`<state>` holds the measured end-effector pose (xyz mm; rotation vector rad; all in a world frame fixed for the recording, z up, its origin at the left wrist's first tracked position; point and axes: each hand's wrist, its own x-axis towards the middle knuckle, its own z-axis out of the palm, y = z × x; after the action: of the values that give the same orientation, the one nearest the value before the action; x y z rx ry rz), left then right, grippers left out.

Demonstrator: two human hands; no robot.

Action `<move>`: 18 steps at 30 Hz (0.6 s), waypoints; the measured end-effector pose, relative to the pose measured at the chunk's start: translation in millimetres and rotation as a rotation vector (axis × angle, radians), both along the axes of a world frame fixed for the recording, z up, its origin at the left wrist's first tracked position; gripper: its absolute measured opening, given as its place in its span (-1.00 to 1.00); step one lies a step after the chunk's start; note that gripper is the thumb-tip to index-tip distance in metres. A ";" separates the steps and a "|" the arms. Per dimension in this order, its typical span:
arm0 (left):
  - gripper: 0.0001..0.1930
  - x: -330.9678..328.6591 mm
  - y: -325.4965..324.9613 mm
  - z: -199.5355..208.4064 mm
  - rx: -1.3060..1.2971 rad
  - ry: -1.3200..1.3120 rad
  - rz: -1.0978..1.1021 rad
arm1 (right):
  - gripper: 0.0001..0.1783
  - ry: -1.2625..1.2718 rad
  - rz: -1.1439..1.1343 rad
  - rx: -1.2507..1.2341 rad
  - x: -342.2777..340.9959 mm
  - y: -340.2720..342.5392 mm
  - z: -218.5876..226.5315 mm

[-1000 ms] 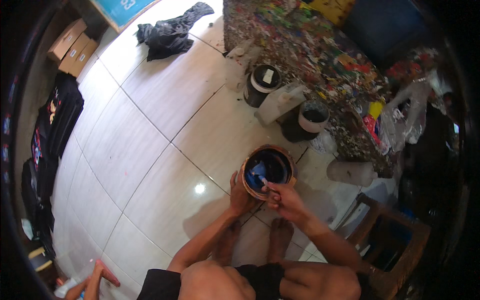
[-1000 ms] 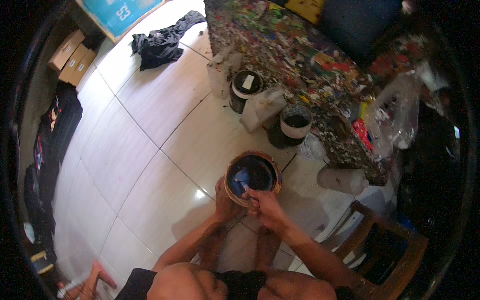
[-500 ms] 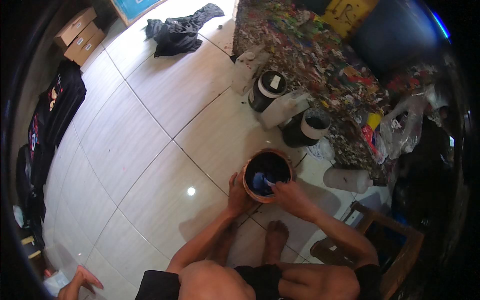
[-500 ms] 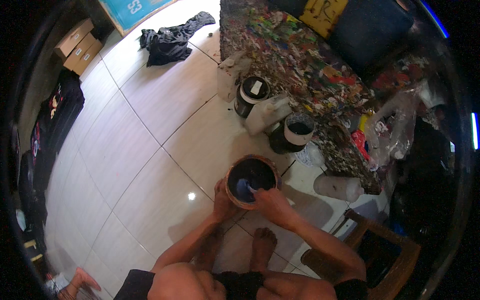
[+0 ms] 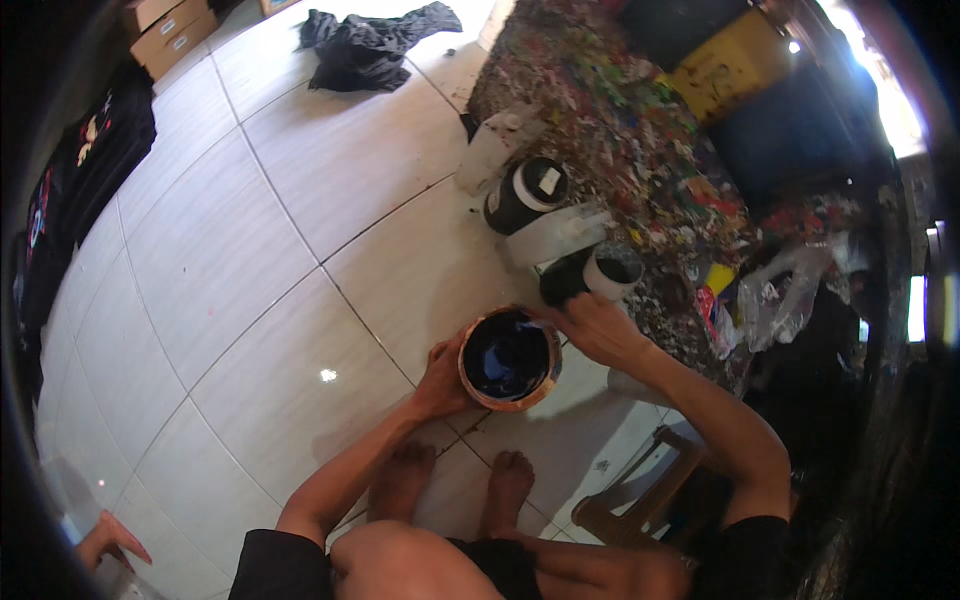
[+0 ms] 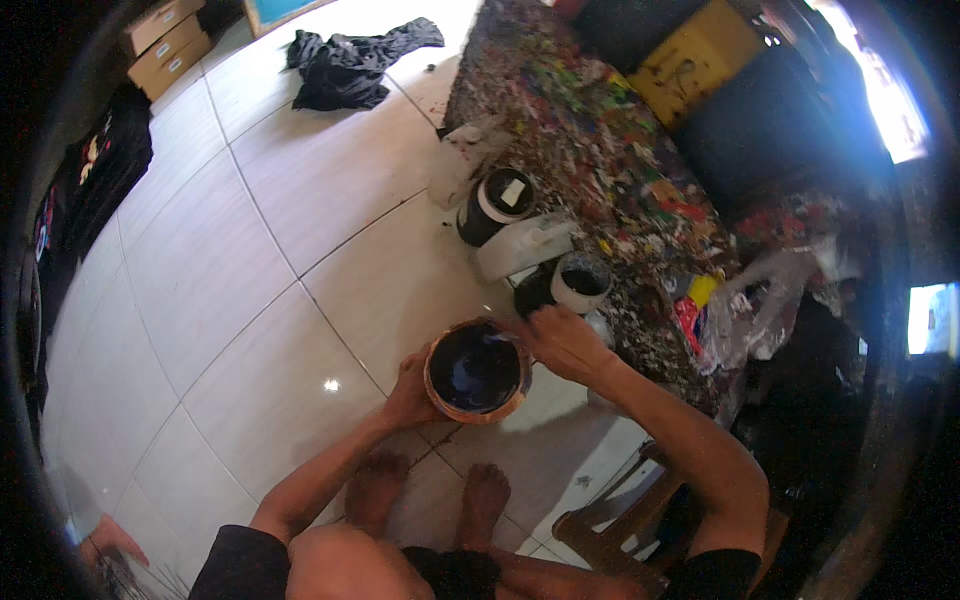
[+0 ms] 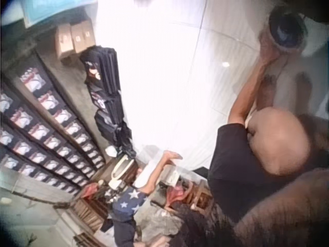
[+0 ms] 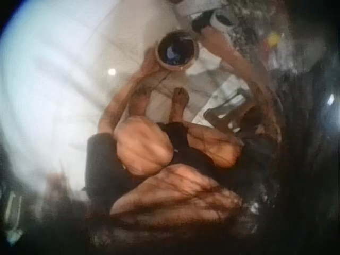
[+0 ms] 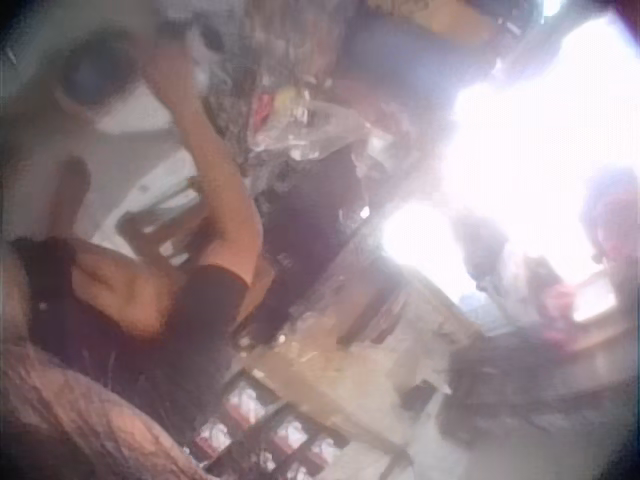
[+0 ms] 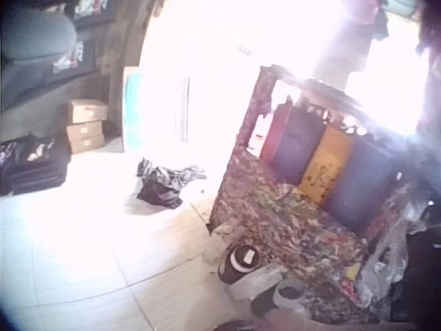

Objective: The person mixes screen printing ink by hand, transferring orange ink from one container to another and then adding blue ink to create a darker mixture.

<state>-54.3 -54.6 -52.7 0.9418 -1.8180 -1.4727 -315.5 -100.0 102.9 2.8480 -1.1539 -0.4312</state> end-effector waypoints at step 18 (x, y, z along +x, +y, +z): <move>0.16 3.1 6.0 12.9 -0.011 -0.219 -0.062 | -0.76 -0.467 -0.776 0.435 24.6 81.9 -47.2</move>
<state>-51.2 -48.6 -39.8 1.0858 -2.0250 -1.4419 -290.9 -18.1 55.6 2.7791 -2.5477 -0.0036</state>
